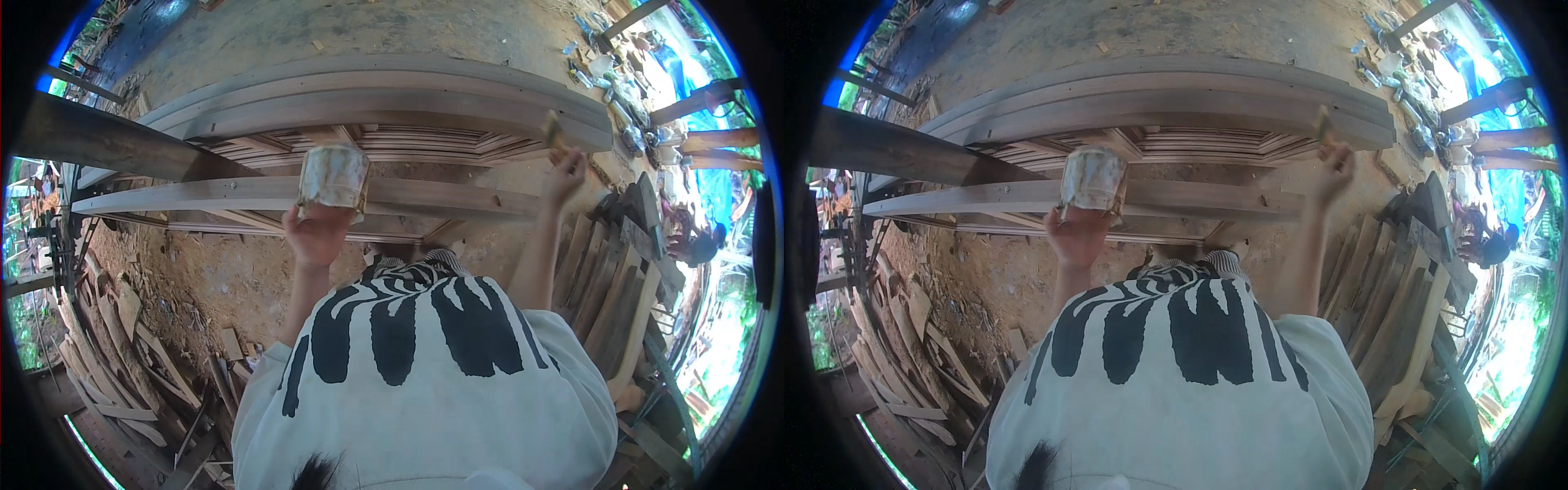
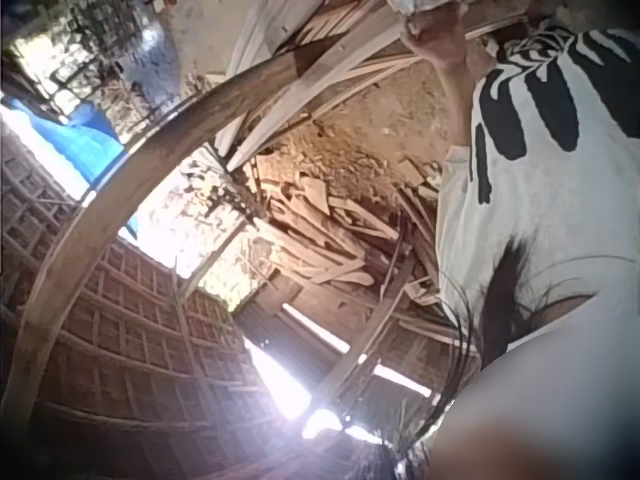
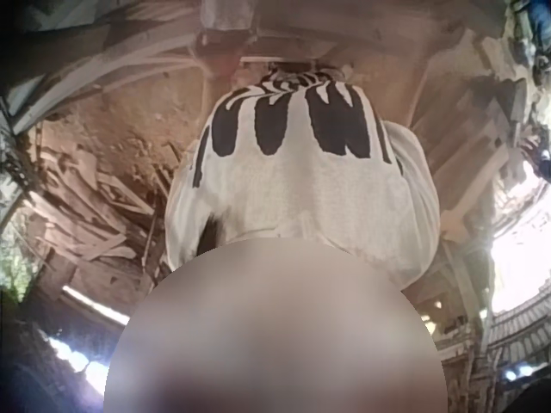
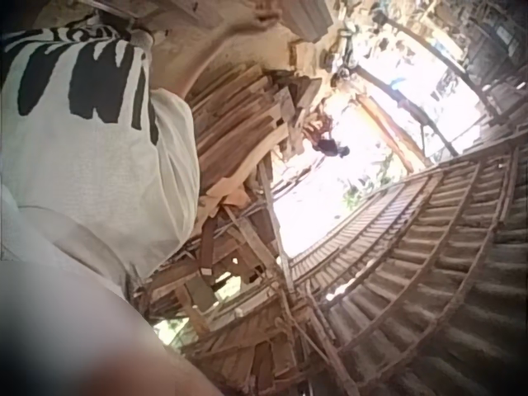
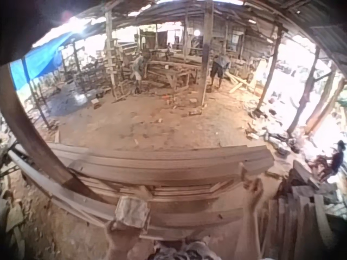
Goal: The person applies varnish or stain to a wooden window frame with a paint brush, dipping the brush into a varnish container and spreading the liquid onto the frame.
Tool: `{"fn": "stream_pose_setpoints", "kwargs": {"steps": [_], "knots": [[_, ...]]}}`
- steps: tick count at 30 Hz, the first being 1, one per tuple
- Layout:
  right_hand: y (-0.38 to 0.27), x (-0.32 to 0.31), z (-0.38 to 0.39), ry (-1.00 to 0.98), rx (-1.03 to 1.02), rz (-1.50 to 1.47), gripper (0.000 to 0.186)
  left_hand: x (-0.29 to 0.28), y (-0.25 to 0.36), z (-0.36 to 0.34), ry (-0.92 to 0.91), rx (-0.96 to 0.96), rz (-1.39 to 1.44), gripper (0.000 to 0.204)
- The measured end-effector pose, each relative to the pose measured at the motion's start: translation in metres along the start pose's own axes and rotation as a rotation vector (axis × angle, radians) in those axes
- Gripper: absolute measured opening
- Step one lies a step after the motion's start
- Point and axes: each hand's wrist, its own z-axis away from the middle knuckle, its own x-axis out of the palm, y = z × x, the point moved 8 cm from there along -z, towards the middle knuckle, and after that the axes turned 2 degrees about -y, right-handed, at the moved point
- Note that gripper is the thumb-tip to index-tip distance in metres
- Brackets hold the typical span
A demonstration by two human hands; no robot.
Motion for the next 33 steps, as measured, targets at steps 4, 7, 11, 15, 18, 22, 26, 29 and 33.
{"fn": "stream_pose_setpoints", "kwargs": {"steps": [4,7,11,15,18,22,26,29,33], "knots": [[0.007,-0.041,-0.013,0.057,-0.014,0.026,0.035,-0.012,0.008,0.009,0.031,-0.023,-0.27,0.055],[0.016,-0.049,-0.004,0.05,0.034,0.044,0.036,-0.025,0.011,0.009,0.233,0.032,-0.425,0.047],[0.033,-0.038,0.001,-0.016,0.119,0.014,0.036,-0.011,0.004,0.009,0.195,0.136,-0.16,0.039],[0.016,-0.011,0.0,-0.028,-0.152,0.204,0.033,-0.018,0.002,0.013,0.264,0.204,0.035,0.035],[0.01,0.043,0.025,-0.273,-0.054,0.005,0.028,-0.034,-0.005,0.018,0.231,0.206,0.192,0.034],[-0.022,0.108,0.095,-0.656,0.073,-0.247,0.023,-0.035,-0.017,0.029,0.315,0.193,0.265,0.033],[-0.05,0.125,0.118,-0.79,-0.006,-0.3,0.023,-0.021,-0.017,0.031,0.267,0.189,0.197,0.034],[-0.039,0.105,0.085,-0.659,-0.061,-0.281,0.022,-0.025,-0.013,0.046,0.534,0.213,-0.012,0.036],[0.009,0.038,0.011,-0.279,0.11,-0.189,0.03,-0.015,-0.018,0.045,0.417,0.219,0.105,0.036]]}}
